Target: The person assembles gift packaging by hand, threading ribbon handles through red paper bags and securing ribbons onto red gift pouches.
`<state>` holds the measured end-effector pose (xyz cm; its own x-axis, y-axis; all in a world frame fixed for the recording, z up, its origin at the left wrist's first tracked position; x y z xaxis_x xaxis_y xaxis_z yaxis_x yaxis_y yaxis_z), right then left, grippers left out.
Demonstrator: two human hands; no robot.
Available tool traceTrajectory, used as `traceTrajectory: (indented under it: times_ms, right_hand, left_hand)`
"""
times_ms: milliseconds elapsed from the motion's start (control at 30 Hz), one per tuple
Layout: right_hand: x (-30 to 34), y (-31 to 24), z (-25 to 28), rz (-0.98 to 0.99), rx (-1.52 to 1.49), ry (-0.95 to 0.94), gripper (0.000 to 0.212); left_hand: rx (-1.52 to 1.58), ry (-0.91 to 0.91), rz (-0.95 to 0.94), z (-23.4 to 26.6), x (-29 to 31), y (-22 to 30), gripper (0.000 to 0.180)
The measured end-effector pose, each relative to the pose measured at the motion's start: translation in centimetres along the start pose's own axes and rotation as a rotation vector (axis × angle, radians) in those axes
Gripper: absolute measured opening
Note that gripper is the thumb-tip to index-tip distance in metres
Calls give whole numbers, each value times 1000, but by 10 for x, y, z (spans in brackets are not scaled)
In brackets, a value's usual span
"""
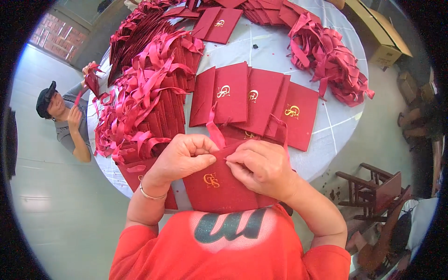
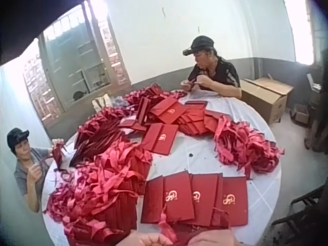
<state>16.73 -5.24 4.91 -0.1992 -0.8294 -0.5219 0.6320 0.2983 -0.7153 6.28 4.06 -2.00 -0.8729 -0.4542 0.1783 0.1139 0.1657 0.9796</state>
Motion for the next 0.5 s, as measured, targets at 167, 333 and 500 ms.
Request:
traceTrajectory:
  times_ms: [167,333,500]
  right_hand:
    - [0,-2,-1,20,20,2,21]
    - [0,-7,-4,76,102,3,19]
    - [-9,-40,-22,103,448,-186,13]
  left_hand:
    - [-58,5,-26,1,1,3,9]
    - [-89,15,-36,-1,0,8,10]
    - [-185,29,-159,-3,1,16,8]
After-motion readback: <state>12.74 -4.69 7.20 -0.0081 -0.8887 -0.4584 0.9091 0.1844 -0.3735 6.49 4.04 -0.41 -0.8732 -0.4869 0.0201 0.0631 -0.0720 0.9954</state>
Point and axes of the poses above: each hand's wrist, its own x-axis away from the middle knuckle, its own z-axis out of the back of the hand, y = z × x, the point moved 10 cm from there along -x, towards the middle knuckle, and after that the axes turned 13 degrees about -z, right-handed, at the moved point
